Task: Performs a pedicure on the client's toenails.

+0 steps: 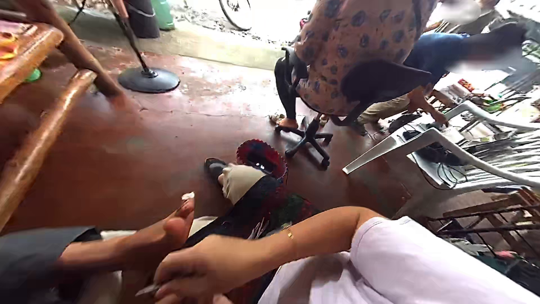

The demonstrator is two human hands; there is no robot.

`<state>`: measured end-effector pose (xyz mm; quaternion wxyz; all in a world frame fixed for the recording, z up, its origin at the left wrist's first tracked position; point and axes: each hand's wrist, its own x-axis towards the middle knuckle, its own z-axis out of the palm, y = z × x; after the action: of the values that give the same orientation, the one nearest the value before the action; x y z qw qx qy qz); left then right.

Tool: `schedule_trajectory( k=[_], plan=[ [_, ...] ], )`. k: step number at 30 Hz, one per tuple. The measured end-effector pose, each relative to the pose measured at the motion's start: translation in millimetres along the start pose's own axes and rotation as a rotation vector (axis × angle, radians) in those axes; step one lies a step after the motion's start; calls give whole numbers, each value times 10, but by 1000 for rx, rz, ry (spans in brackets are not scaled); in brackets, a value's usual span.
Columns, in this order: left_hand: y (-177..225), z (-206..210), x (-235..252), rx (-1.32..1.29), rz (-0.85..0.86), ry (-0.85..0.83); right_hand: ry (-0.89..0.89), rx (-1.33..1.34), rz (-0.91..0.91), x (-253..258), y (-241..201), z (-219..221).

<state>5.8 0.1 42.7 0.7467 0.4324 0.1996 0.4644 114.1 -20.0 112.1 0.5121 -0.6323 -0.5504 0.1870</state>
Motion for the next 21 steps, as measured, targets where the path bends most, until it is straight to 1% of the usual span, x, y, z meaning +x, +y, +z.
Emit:
schedule_trajectory(
  k=[2, 4, 5, 7, 10, 12, 16, 21],
  plan=[
    [-176, -175, -50, 110, 141, -2, -117, -112, 52, -123, -5, -215],
    [-329, -305, -45, 125, 193, -3, -236, -223, 83, -205, 22, -400],
    [-393, -387, -21, 108, 198, -11, -275, -284, 58, -236, 50, -460],
    [-503, -513, -16, 39, 141, -8, -317, -394, -14, -266, 85, -525],
    [-476, -448, -115, 11, 85, 118, -381, -484, -55, -284, 57, -513],
    [-449, -425, -130, 16, 45, 163, -395, -487, -67, -280, 42, -467],
    [-380, -364, -157, -3, -1, 183, -421, -510, -95, -256, 22, -422],
    [-379, -349, -133, -24, -22, 178, -456, -625, -169, -233, -55, -400]
  ],
)
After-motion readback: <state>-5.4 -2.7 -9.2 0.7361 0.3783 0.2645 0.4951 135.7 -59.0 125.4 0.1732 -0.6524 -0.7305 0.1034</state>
